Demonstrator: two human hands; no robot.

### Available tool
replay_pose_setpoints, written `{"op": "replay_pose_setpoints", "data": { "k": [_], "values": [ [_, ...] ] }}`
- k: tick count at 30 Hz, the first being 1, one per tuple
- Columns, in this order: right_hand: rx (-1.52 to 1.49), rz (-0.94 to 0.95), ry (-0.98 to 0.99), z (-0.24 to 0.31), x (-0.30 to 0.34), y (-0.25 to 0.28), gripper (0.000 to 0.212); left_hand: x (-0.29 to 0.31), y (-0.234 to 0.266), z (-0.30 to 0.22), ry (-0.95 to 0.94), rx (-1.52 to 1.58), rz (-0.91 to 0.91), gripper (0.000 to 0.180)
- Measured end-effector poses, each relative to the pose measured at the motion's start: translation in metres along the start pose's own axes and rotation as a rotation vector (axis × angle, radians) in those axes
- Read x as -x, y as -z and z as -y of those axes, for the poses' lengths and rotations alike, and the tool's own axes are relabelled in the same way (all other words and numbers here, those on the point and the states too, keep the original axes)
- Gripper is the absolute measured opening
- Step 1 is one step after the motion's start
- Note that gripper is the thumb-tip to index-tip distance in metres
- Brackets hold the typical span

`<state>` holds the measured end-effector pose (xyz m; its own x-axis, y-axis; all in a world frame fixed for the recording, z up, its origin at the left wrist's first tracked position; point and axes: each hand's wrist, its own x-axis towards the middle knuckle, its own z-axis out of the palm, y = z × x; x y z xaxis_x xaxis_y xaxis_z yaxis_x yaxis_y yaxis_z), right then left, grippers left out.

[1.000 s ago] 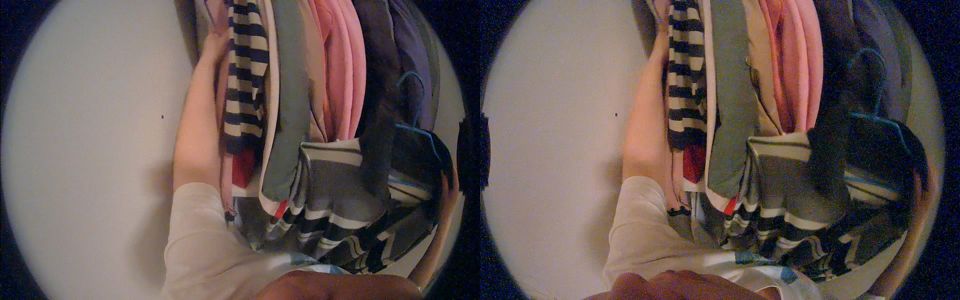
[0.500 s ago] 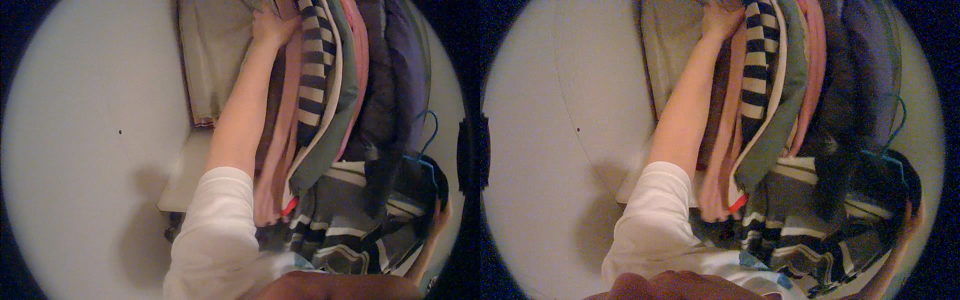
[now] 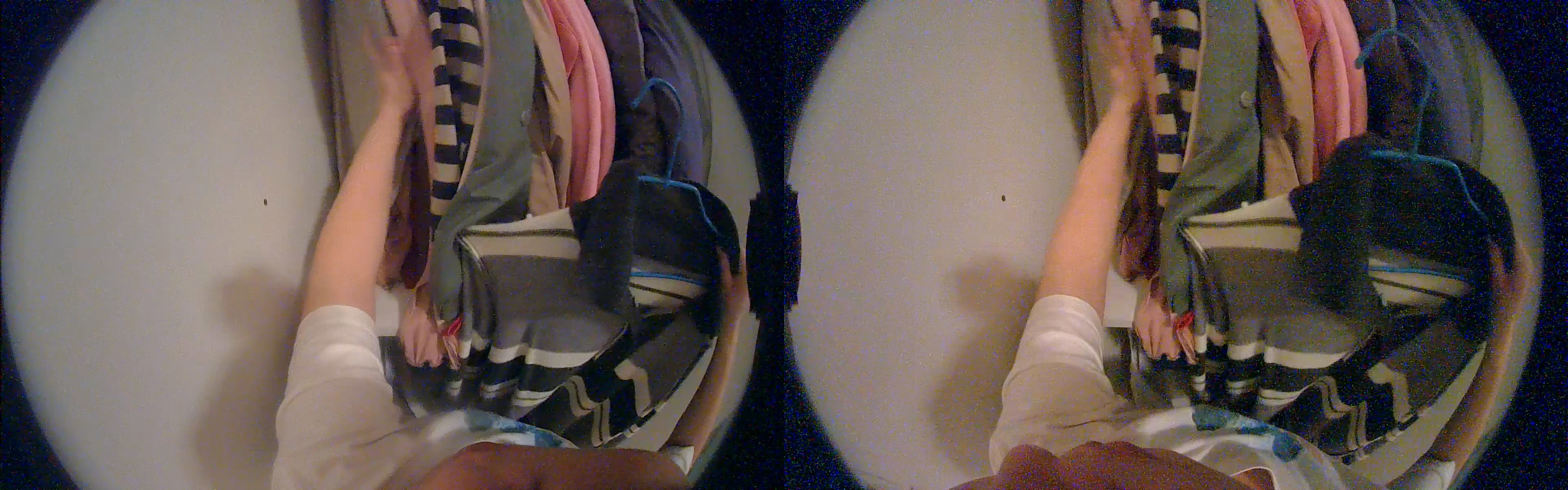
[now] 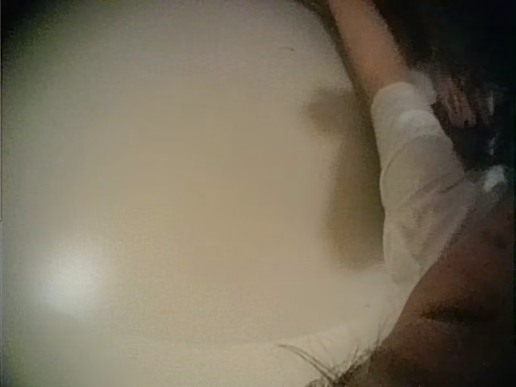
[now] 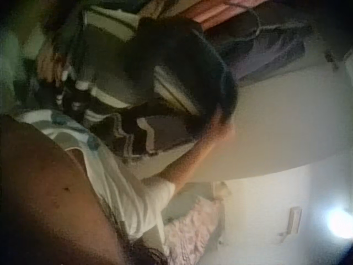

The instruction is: The person removes a striped shirt from a hanger and places it on a shelf. They then remove a pair of jeans and a pair of black shorts from hangers, briefly inspecting each item before placing them on a bed.

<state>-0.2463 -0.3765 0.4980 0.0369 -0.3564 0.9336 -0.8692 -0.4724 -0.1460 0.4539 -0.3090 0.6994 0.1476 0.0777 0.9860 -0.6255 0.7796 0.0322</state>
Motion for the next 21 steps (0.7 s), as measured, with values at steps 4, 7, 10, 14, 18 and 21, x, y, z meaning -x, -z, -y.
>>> {"op": "replay_pose_setpoints", "data": {
  "k": [4, 7, 10, 14, 18, 21],
  "values": [
    [-0.117, 0.019, 0.020, 0.042, -0.012, 0.005, 0.027, -0.033, 0.081, 0.012, 0.334, 0.063, -0.013, 0.051],
    [-0.167, 0.036, 0.105, 0.079, -0.031, -0.006, 0.026, -0.043, 0.122, 0.028, 0.475, -0.074, -0.032, 0.050],
    [-0.178, 0.055, 0.092, 0.105, -0.032, -0.003, 0.028, -0.051, 0.156, 0.031, 0.522, -0.220, -0.045, 0.050],
    [-0.261, 0.046, 0.142, 0.129, -0.012, -0.016, 0.030, -0.055, 0.172, 0.040, 0.547, -0.340, -0.038, 0.049],
    [-0.153, 0.046, 0.123, 0.138, 0.012, -0.027, 0.032, -0.049, 0.177, 0.054, 0.564, -0.402, -0.014, 0.049],
    [-0.082, -0.040, 0.100, 0.138, 0.032, -0.030, 0.035, -0.048, 0.178, 0.065, 0.564, -0.437, -0.006, 0.049]
  ]
}}
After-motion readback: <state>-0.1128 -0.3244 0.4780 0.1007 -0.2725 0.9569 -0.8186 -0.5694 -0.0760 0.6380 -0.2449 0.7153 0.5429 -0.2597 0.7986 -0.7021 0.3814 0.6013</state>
